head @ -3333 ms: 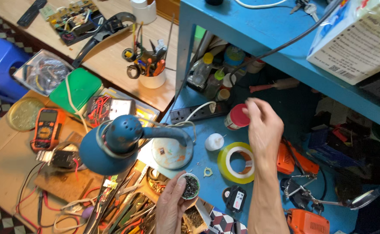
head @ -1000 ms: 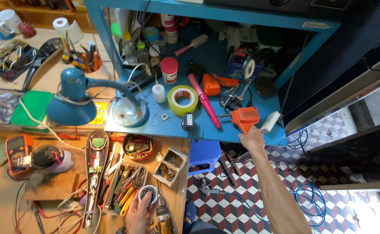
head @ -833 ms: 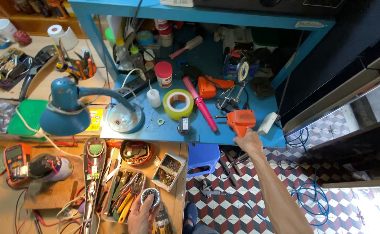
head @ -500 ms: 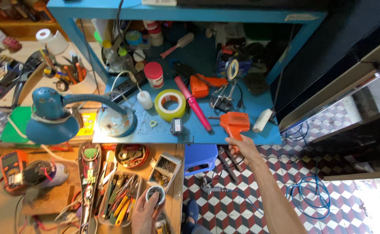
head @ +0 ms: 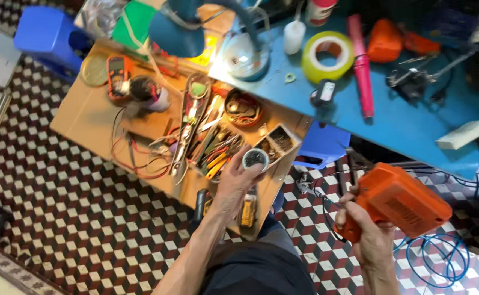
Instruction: The person works on a disassembled electronic device on a cluttered workbench. They use a soldering iron to heat and solder wires and components on a circuit board, and use a multimeter to test connections. The person also handles a heat gun and various small parts during the process.
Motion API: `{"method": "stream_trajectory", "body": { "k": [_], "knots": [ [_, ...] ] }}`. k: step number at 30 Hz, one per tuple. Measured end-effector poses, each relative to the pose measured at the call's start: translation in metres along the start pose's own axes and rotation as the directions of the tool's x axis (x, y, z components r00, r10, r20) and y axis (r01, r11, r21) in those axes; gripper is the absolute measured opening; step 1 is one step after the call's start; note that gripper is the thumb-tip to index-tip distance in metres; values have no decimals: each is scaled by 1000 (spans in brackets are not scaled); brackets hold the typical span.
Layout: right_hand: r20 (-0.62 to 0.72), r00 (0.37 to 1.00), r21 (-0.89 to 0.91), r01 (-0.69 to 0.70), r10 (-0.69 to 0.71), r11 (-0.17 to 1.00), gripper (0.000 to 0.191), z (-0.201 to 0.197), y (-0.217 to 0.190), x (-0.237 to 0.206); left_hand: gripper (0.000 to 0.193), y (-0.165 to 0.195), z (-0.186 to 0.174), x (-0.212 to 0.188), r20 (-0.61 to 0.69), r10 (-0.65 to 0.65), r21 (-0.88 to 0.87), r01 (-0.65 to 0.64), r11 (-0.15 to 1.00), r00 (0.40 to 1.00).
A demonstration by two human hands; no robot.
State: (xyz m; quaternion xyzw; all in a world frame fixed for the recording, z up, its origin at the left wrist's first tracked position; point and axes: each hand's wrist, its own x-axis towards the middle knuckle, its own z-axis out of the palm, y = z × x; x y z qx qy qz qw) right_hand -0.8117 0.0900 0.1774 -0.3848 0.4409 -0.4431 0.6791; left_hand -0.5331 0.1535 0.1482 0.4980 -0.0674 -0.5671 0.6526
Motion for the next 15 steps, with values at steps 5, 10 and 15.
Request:
{"method": "stream_trajectory", "body": {
  "k": [5,10,15],
  "knots": [
    [-73,997,-397,-43,15,917,23,67,36,-43,81,16,-44,-15,163,148,94,-165,982,975],
    [-35,991,-572,-123,126,811,19,142,81,-87,74,30,-110,-32,178,218,136,-243,960,960],
    [90,994,-666,14,62,746,15,213,122,-132,70,58,-192,-60,202,291,132,-320,938,935]
  ]
}}
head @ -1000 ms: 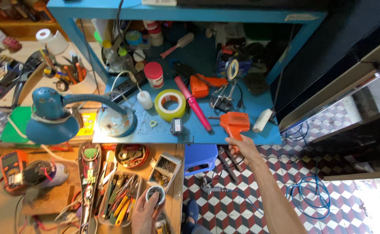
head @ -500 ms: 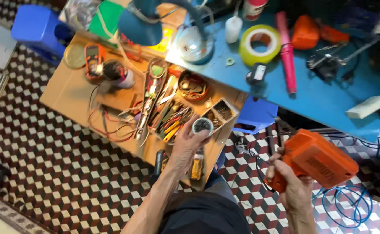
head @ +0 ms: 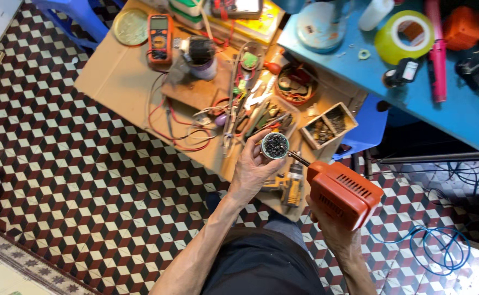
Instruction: The person works on a disassembled electronic device on a cluttered workbench. They use a soldering iron to heat and solder wires and components on a circuit board, and use a multimeter to test connections. The person also handles a heat gun and various small parts during the process.
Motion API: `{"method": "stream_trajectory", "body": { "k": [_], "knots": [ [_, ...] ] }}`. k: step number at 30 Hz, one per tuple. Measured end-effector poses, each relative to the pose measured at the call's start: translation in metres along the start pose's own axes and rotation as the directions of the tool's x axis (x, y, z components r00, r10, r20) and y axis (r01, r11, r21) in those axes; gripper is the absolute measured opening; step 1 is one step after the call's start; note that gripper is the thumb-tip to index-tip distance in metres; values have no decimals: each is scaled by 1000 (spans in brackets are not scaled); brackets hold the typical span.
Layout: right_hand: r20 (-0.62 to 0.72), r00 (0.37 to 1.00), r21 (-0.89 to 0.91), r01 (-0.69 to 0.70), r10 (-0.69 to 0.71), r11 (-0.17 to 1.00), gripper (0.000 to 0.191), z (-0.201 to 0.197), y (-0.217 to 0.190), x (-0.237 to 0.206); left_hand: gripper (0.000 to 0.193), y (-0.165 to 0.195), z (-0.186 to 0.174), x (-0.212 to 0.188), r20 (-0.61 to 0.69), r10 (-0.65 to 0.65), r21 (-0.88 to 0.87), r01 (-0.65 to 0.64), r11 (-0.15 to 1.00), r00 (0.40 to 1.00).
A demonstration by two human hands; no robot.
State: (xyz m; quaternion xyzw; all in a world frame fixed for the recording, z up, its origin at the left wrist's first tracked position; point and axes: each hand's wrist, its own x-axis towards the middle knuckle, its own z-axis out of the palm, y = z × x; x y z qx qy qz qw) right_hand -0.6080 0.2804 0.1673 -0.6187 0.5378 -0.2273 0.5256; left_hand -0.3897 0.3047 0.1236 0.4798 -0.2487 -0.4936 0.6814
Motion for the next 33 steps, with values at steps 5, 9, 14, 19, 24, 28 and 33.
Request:
{"method": "stream_trajectory", "body": {
  "k": [5,9,14,19,24,28,33],
  "knots": [
    [-58,956,52,290,-287,956,29,76,-14,-27,70,23,-71,-33,-9,-46,45,46,998,999],
    [-57,698,-353,655,-714,668,34,112,-26,-43,72,39,-105,-47,-22,-57,11,57,998,998],
    [99,637,-559,671,-764,487,36,119,-5,-53,72,39,-126,-47,19,-63,-17,63,998,998],
    [84,630,-600,651,-772,466,39,118,28,-41,72,37,-128,-27,47,-111,-37,113,993,993],
    [78,595,-673,623,-800,398,42,121,13,-18,69,45,-126,1,86,-206,-53,211,976,975],
    [-48,791,-469,522,-610,713,35,127,-18,12,69,47,-130,29,126,-198,48,193,980,972],
    [-13,871,-450,433,-491,781,37,139,-50,25,68,45,-143,57,151,-274,69,266,961,950]
  ]
}}
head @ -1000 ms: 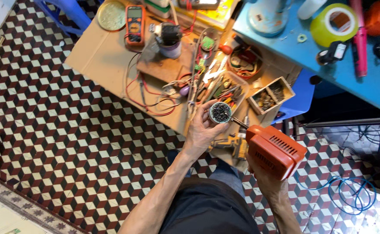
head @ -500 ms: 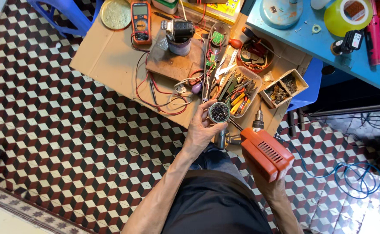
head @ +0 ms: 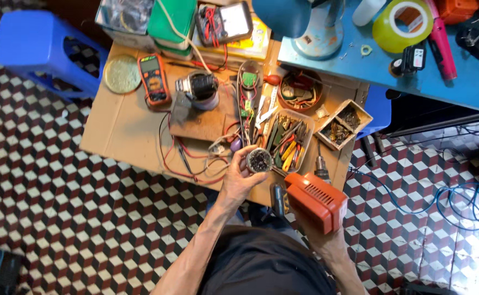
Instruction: The person works on a disassembled electronic device on a cluttered workbench. They use a soldering iron to heat and solder wires and components on a circuit board, and use a multimeter to test connections. The person also handles a heat gun and various small parts during the process.
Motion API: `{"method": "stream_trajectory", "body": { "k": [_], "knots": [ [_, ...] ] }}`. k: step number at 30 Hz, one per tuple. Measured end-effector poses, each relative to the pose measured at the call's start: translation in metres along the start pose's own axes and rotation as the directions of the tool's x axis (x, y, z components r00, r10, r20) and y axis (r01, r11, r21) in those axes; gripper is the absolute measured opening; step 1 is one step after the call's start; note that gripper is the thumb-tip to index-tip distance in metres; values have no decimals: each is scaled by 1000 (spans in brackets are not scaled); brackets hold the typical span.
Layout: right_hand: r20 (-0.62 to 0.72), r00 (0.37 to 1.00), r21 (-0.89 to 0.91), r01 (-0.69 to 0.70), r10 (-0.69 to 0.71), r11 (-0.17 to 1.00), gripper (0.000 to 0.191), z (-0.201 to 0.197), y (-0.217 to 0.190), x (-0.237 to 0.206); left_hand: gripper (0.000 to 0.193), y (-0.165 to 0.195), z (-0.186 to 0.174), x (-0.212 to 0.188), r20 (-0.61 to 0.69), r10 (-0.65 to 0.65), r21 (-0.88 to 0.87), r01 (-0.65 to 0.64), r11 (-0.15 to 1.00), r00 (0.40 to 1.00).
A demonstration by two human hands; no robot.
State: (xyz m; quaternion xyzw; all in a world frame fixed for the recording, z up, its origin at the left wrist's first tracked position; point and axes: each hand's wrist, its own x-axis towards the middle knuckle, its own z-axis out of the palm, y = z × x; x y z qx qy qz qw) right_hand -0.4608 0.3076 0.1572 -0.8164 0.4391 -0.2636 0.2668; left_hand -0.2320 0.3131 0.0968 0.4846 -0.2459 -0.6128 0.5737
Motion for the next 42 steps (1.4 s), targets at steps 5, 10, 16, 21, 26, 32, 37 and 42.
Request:
{"method": "stream_trajectory", "body": {
  "k": [5,10,16,21,26,32,37,42],
  "knots": [
    [-61,996,-124,52,-60,991,34,30,-23,24,71,7,-36,28,67,-133,-5,134,991,989],
    [-140,984,-279,64,-106,958,47,69,-71,40,72,24,-88,56,184,-173,51,166,985,968],
    [-139,990,-352,-57,8,934,56,133,-101,61,71,32,-151,92,314,-187,58,177,982,931],
    [-86,996,-514,-75,36,855,60,185,-103,59,68,34,-196,104,309,-243,160,202,966,919],
    [49,982,-471,-139,183,871,62,206,-95,55,68,22,-220,112,319,-231,207,170,963,919],
    [-107,994,-746,-61,-30,663,54,211,-97,44,63,3,-265,117,239,-186,535,31,845,953],
    [-140,617,384,-687,774,617,53,208,-109,41,64,4,-293,110,228,29,720,-189,668,973],
    [-70,395,481,-791,916,378,52,199,-127,54,62,-1,-296,126,98,39,749,-100,655,994]
  ]
}}
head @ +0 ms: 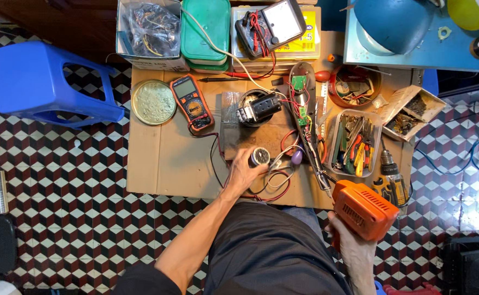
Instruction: The person works on a disassembled electronic device on a cluttered workbench. They use a soldering iron to heat and solder wires and components on a circuit board, and use a multimeter to test connections. The person also handles a heat gun and various small parts during the process.
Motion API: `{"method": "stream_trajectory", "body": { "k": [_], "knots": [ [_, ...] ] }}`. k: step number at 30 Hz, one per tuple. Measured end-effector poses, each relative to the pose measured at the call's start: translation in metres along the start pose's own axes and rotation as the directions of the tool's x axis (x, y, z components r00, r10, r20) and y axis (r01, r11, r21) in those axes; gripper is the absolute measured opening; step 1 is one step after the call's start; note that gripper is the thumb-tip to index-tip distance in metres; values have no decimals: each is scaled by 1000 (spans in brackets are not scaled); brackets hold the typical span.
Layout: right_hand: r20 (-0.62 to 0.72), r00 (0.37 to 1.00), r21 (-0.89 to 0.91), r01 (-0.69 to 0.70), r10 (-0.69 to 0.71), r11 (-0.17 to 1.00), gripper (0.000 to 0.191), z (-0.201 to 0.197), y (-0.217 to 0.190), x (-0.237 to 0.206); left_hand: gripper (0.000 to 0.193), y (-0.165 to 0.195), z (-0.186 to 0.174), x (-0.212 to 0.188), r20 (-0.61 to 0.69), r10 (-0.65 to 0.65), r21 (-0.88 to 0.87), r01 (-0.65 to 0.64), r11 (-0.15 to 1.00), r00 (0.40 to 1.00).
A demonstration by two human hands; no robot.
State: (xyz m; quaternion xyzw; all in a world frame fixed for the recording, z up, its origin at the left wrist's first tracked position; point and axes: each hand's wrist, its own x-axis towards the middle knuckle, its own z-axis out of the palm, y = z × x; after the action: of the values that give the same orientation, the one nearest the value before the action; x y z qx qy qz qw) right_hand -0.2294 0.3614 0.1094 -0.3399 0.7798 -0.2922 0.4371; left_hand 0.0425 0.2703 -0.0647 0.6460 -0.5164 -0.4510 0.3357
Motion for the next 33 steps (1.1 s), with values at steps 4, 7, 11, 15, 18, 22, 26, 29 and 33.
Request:
{"method": "stream_trajectory", "body": {
  "k": [4,7,11,15,18,22,26,29,33],
  "knots": [
    [-49,995,146,-82,90,986,42,3,-11,-8,61,-7,18,27,-86,104,35,-101,994,991],
    [-88,984,235,-131,156,963,33,7,-11,-17,63,-8,32,37,-104,219,137,-204,969,970],
    [-154,976,246,-112,153,963,24,-7,-10,-29,63,2,43,30,-94,203,234,-177,956,975],
    [-189,960,367,-125,205,922,24,-18,-15,-31,62,18,41,25,-51,169,358,-140,923,984],
    [-231,962,414,-41,148,909,25,-25,-16,-38,66,24,36,24,8,90,359,-86,929,996],
    [-317,941,477,47,122,878,26,-36,-11,-39,75,32,35,18,-29,112,276,-100,956,993],
    [-354,926,503,70,131,862,24,-49,-4,-24,65,49,28,-9,-49,120,251,-104,962,992],
    [-365,918,516,62,154,854,22,-62,0,-7,45,72,35,-25,44,152,226,-158,961,987],
    [-392,906,501,63,162,863,23,-84,4,19,31,108,84,-24,335,80,173,-145,974,939]
  ]
}}
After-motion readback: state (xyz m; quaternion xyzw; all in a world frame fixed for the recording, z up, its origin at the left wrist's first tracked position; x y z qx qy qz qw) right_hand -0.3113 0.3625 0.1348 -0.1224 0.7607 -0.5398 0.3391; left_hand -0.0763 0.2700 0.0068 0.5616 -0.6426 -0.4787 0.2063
